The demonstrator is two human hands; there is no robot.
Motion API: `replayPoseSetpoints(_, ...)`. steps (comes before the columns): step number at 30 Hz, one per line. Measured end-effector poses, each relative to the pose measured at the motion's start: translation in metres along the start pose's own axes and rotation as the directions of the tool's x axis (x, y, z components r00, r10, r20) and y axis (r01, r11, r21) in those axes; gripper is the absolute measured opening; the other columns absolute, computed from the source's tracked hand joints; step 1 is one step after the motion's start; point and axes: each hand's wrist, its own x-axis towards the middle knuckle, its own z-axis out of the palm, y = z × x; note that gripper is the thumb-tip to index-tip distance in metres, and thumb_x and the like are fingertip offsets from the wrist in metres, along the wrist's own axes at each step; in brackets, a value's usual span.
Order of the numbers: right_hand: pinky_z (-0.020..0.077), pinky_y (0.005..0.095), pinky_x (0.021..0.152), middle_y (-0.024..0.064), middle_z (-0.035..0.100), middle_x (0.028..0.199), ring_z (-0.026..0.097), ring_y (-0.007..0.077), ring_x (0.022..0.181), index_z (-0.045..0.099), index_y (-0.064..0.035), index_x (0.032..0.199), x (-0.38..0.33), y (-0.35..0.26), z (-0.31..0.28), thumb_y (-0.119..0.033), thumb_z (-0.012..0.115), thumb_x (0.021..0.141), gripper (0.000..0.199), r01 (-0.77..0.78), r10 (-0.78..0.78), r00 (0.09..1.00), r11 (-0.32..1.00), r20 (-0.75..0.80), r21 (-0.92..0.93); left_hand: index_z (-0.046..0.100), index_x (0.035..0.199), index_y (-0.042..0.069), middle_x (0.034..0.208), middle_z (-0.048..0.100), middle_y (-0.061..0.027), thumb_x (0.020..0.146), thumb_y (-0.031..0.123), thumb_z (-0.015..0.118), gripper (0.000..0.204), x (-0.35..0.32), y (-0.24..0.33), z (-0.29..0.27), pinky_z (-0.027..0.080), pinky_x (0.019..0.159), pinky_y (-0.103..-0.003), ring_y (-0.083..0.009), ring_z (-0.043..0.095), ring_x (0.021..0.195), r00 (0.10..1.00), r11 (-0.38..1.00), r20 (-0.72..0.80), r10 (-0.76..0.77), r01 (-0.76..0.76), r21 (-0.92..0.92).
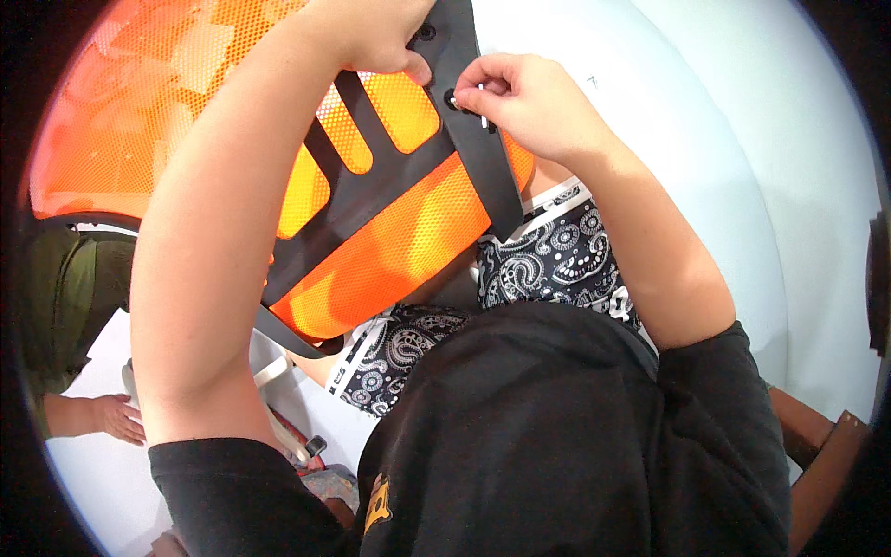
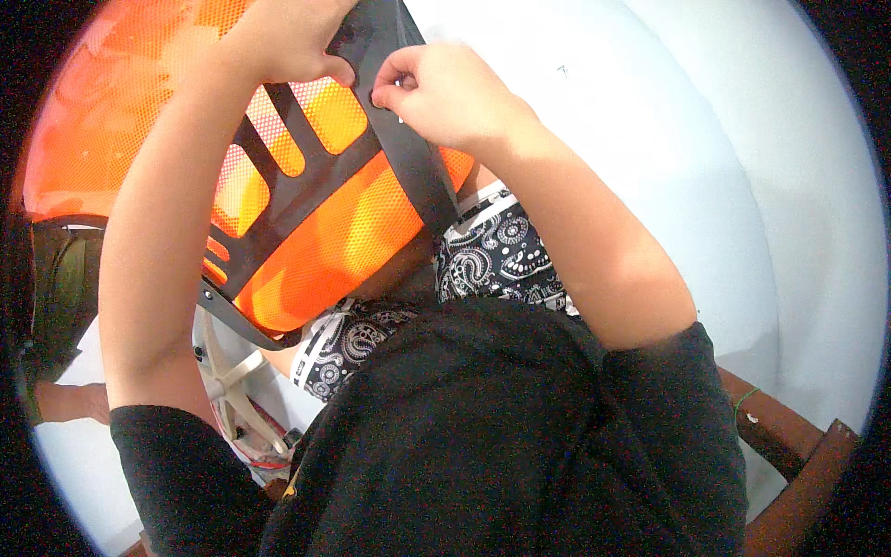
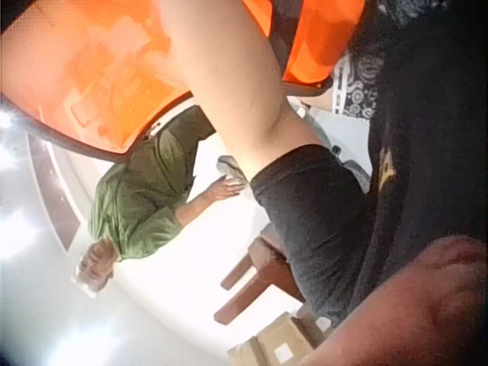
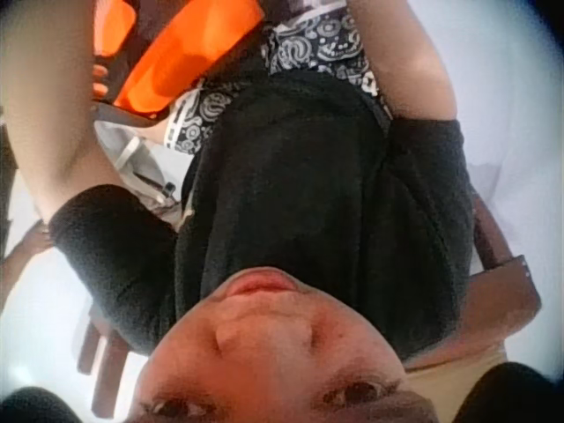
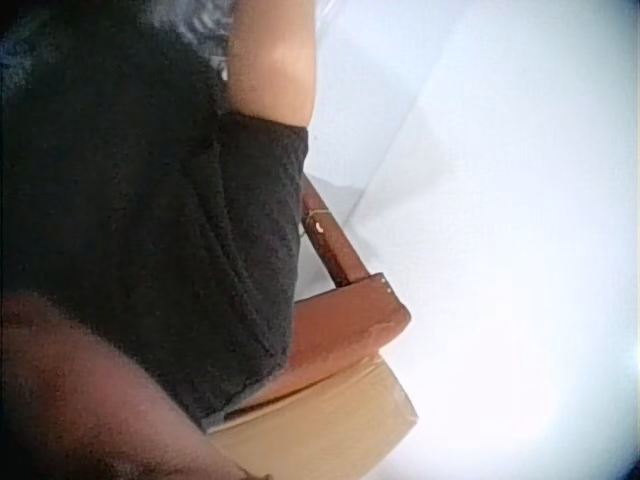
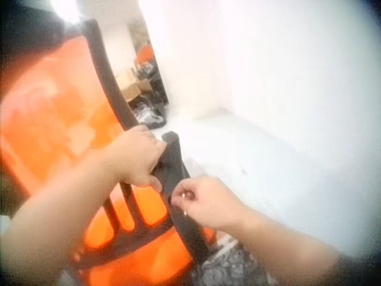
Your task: The person assembles an orange mesh office chair by attaching the backrest to the seat frame. They align the parts, insert screws into the mounting holes, and tighten them by hand. The person repositions the chair multiple times to access different screw locations.
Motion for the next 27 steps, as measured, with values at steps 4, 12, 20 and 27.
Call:
replayPoseSetpoints(4, 0.0506, 0.0333, 0.066, 0.0119, 0.067, 0.074, 0.065, 0.0225, 0.068, 0.069, -0.0043, 0.090, 0.002, -0.003, -0.002, -0.021, 0.063, 0.083, 0.020, -0.056, 0.057, 0.998, 0.997, -0.008, 0.048, 0.062, 0.098, 0.001, 0.096, 0.065, -0.0143, 0.056, 0.051, 0.080, 0.068, 0.004, -0.007, 0.024, 0.040, 0.095, -0.039, -0.0294, 0.058, 0.100, 0.986, 0.999, -0.158, 0.052, -0.051, 0.011)
replayPoseSetpoints(12, 0.0483, 0.0299, 0.068, 0.0047, 0.065, 0.077, 0.060, 0.0144, 0.071, 0.068, -0.0067, 0.096, -0.001, 0.014, 0.000, -0.026, 0.064, 0.086, 0.022, -0.225, 0.252, 0.965, 0.937, -0.071, 0.268, 0.055, 0.115, -0.004, 0.106, 0.064, -0.0167, 0.047, 0.045, 0.084, 0.088, 0.008, -0.013, 0.047, 0.037, 0.103, -0.039, -0.0299, 0.057, 0.109, 0.960, 0.997, -0.274, 0.063, -0.071, -0.018)
replayPoseSetpoints(20, 0.0443, 0.0210, 0.066, -0.0033, 0.059, 0.075, 0.051, 0.0048, 0.069, 0.066, -0.0016, 0.095, -0.011, 0.008, -0.001, -0.016, 0.063, 0.089, 0.016, -0.256, 0.305, 0.942, 0.922, -0.140, 0.289, 0.055, 0.117, -0.002, 0.106, 0.064, -0.0170, 0.046, 0.040, 0.085, 0.089, 0.010, -0.009, 0.050, 0.038, 0.101, -0.037, -0.0289, 0.057, 0.109, 0.951, 0.998, -0.305, 0.054, -0.060, -0.012)
replayPoseSetpoints(27, 0.0486, 0.0268, 0.071, 0.0052, 0.066, 0.082, 0.061, 0.0136, 0.076, 0.068, -0.0055, 0.097, -0.012, 0.009, -0.004, -0.025, 0.064, 0.087, 0.022, -0.171, 0.215, 0.957, 0.960, -0.194, 0.220, 0.060, 0.102, 0.000, 0.098, 0.064, -0.0168, 0.055, 0.047, 0.081, 0.070, 0.007, 0.000, 0.020, 0.039, 0.098, -0.040, -0.0309, 0.058, 0.101, 0.978, 0.999, -0.204, 0.046, -0.047, -0.001)
